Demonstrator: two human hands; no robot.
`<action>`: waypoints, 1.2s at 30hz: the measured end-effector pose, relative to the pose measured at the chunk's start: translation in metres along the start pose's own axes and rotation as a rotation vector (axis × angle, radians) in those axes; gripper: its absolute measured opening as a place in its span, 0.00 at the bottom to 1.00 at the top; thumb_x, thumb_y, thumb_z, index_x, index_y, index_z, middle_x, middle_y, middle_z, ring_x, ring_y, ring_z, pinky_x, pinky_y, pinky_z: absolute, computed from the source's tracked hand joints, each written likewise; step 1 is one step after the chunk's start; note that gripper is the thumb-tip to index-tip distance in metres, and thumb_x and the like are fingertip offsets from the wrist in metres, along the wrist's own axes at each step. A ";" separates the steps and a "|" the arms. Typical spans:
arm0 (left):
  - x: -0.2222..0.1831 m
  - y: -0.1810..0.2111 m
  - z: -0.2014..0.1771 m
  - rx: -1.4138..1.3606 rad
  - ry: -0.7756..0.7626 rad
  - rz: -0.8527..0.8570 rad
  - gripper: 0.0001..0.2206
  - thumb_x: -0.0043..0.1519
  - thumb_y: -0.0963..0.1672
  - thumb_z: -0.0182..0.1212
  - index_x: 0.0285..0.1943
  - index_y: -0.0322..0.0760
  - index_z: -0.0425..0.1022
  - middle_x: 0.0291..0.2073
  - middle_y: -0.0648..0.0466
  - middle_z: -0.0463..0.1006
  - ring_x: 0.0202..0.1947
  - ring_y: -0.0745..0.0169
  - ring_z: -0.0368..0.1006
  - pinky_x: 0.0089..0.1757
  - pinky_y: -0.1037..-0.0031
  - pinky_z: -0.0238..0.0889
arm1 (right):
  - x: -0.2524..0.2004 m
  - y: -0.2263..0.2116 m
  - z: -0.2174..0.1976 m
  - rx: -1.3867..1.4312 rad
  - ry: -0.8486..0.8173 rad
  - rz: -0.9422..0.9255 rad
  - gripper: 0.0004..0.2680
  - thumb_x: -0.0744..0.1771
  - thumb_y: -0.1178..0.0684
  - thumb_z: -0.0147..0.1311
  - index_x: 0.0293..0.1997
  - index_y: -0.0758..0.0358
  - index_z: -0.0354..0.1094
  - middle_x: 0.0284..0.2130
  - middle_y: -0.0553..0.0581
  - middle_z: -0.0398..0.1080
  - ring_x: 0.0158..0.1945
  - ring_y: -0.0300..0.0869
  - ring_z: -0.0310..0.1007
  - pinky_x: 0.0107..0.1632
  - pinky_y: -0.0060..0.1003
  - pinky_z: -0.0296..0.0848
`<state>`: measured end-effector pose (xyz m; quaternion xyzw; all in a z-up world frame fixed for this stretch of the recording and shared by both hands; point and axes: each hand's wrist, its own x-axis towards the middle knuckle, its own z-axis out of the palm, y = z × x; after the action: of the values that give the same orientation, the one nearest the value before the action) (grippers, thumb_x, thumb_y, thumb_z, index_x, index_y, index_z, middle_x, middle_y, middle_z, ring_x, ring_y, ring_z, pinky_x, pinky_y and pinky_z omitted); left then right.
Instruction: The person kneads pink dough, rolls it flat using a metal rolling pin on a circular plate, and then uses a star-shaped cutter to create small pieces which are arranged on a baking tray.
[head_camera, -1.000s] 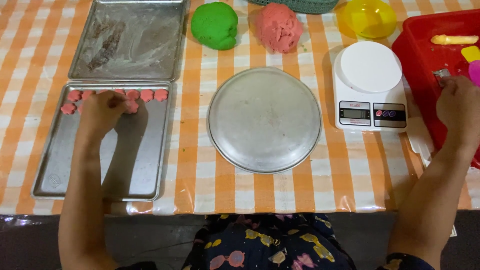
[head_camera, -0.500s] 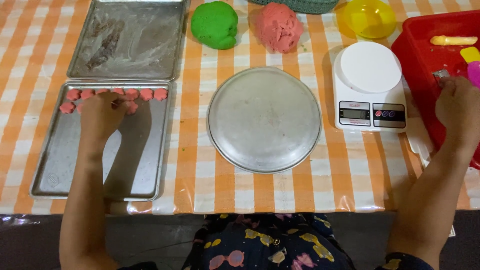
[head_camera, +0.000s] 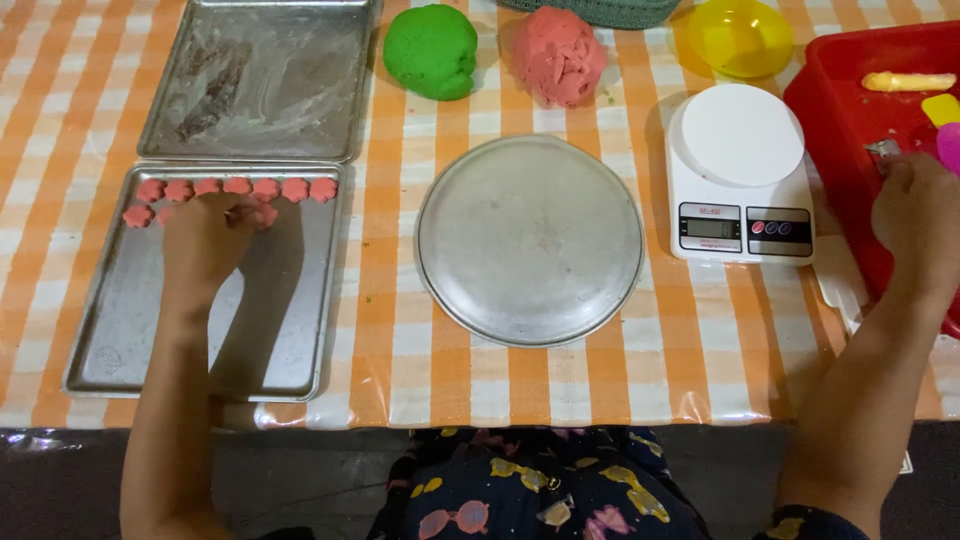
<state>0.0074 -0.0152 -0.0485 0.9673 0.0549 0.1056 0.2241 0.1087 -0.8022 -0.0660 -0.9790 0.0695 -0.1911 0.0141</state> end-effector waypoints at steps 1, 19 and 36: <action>0.002 -0.001 0.001 0.000 0.000 0.001 0.09 0.66 0.38 0.58 0.44 0.40 0.85 0.37 0.60 0.84 0.38 0.70 0.76 0.36 0.75 0.67 | 0.003 0.007 0.004 -0.001 0.000 0.001 0.14 0.80 0.59 0.40 0.58 0.69 0.80 0.49 0.67 0.79 0.44 0.54 0.80 0.40 0.42 0.77; 0.096 0.226 0.109 -0.014 0.000 0.583 0.21 0.65 0.47 0.60 0.65 0.32 0.73 0.61 0.42 0.76 0.61 0.39 0.68 0.56 0.54 0.60 | 0.001 -0.029 -0.038 0.098 -0.132 0.212 0.14 0.79 0.57 0.40 0.45 0.72 0.74 0.38 0.70 0.77 0.34 0.61 0.76 0.30 0.54 0.72; 0.224 0.316 0.257 -0.567 0.148 0.768 0.09 0.59 0.36 0.54 0.45 0.38 0.74 0.38 0.54 0.79 0.42 0.55 0.74 0.40 0.68 0.66 | -0.004 -0.039 -0.059 0.257 0.200 0.022 0.07 0.72 0.67 0.57 0.57 0.77 0.72 0.53 0.75 0.71 0.55 0.63 0.69 0.47 0.53 0.74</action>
<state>0.3025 -0.3718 -0.0929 0.8083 -0.3215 0.2600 0.4191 0.0877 -0.7628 -0.0111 -0.9444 0.0561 -0.2947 0.1345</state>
